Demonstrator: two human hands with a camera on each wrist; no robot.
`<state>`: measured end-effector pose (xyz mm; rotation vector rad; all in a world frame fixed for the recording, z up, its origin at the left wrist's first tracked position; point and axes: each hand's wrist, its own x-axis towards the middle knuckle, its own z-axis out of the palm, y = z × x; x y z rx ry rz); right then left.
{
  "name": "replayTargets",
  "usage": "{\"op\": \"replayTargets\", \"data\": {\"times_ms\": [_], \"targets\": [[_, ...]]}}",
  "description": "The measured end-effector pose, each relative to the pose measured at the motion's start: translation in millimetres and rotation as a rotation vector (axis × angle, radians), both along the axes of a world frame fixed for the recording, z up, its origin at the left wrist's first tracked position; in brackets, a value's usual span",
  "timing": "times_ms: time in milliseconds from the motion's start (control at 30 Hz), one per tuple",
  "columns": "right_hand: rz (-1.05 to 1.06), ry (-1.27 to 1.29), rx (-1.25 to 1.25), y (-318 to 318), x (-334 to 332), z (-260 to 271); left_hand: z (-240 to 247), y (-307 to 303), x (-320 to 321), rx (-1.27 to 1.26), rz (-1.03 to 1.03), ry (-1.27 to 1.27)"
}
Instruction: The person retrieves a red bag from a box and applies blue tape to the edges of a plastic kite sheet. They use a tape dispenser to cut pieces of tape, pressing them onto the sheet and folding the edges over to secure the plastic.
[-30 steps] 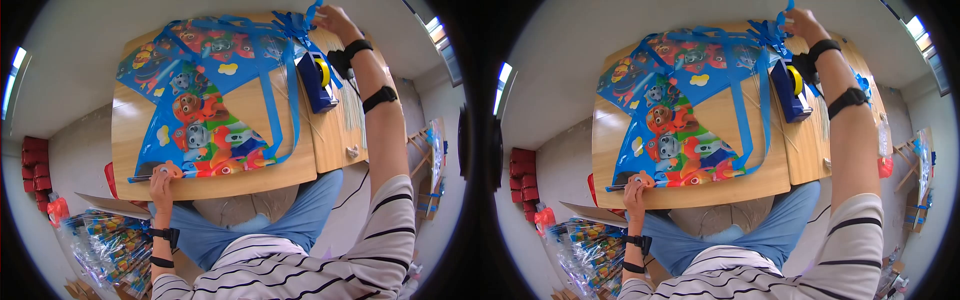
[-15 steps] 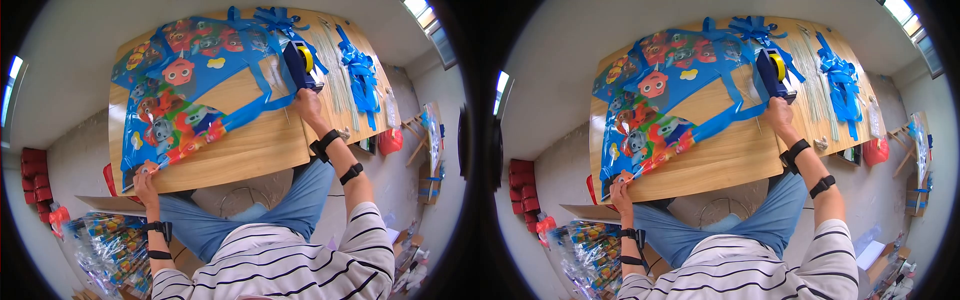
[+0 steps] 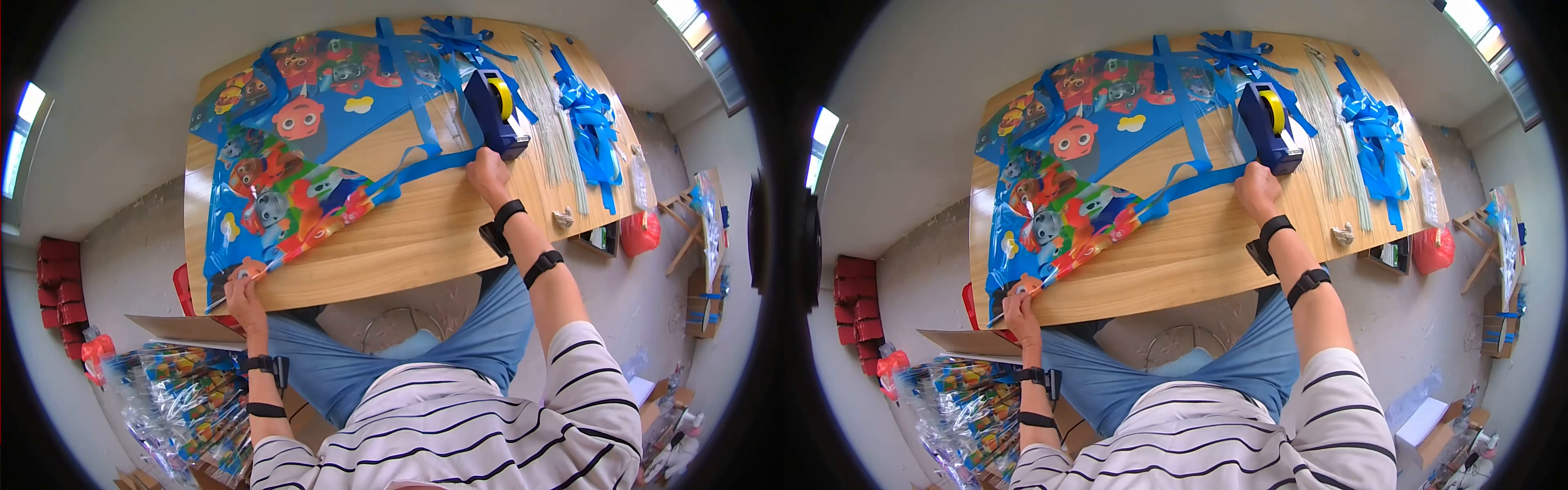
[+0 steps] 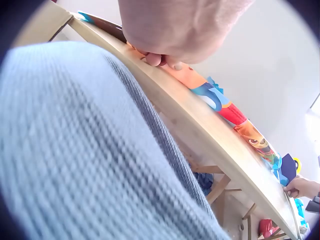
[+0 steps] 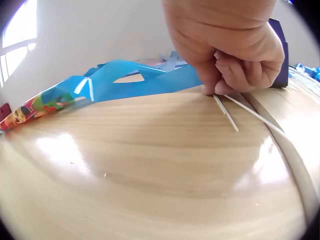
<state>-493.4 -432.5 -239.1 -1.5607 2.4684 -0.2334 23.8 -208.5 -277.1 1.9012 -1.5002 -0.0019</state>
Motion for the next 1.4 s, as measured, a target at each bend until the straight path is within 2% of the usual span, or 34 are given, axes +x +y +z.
{"op": "replayTargets", "data": {"times_ms": [167, 267, 400, 500, 533, 667, 767, 833, 900, 967, 1067, 1100, 1133, 1200, 1267, 1367, 1400], "targets": [[-0.045, 0.042, -0.043, -5, 13, 4, 4, 2, -8, -0.005, -0.079, 0.03], [0.231, 0.131, -0.176, 10, 19, -2, 16, 5, -21, 0.012, -0.083, 0.047], [0.447, 0.113, -0.196, 28, 44, 5, 16, 4, -19, -0.014, -0.119, 0.016], [0.487, 0.13, -0.118, 22, 55, -9, 16, 2, -18, -0.034, -0.119, 0.023], [0.48, 0.204, -0.168, 21, 57, -14, 16, 2, -17, -0.04, -0.124, 0.014], [0.354, 0.197, -0.347, 26, 53, 13, 24, 3, -17, -0.106, -0.156, 0.004], [0.394, 0.186, -0.509, 51, 3, 20, 26, -1, -36, -0.116, -0.199, -0.021], [0.281, 0.159, -0.475, 85, -20, 28, 18, 3, -43, -0.042, -0.248, -0.003], [0.25, 0.299, -0.393, 109, -59, 6, 4, 8, -44, -0.019, -0.3, -0.035], [0.165, 0.303, -0.379, 139, -28, 31, 8, 14, -48, 0.024, -0.342, -0.069], [0.453, 0.215, -0.532, 160, 22, 31, 21, 23, -50, 0.081, -0.381, -0.077], [0.619, 0.115, -0.558, 164, 47, 29, 24, 25, -50, 0.098, -0.395, -0.072], [0.808, 0.128, -0.526, 174, 84, 45, 25, 28, -49, 0.078, -0.391, -0.079], [0.967, -0.148, -0.429, 184, 142, 32, 25, 33, -45, 0.073, -0.369, -0.048], [1.175, -0.11, -0.284, 193, 173, 9, 41, 40, -44, 0.08, -0.339, -0.009], [1.215, -0.113, -0.229, 208, 187, -22, 10, 43, -11, -0.076, -0.029, 0.102], [1.22, -0.079, -0.197, 212, 187, -22, 11, 43, 2, -0.015, 0.086, 0.151]]}}
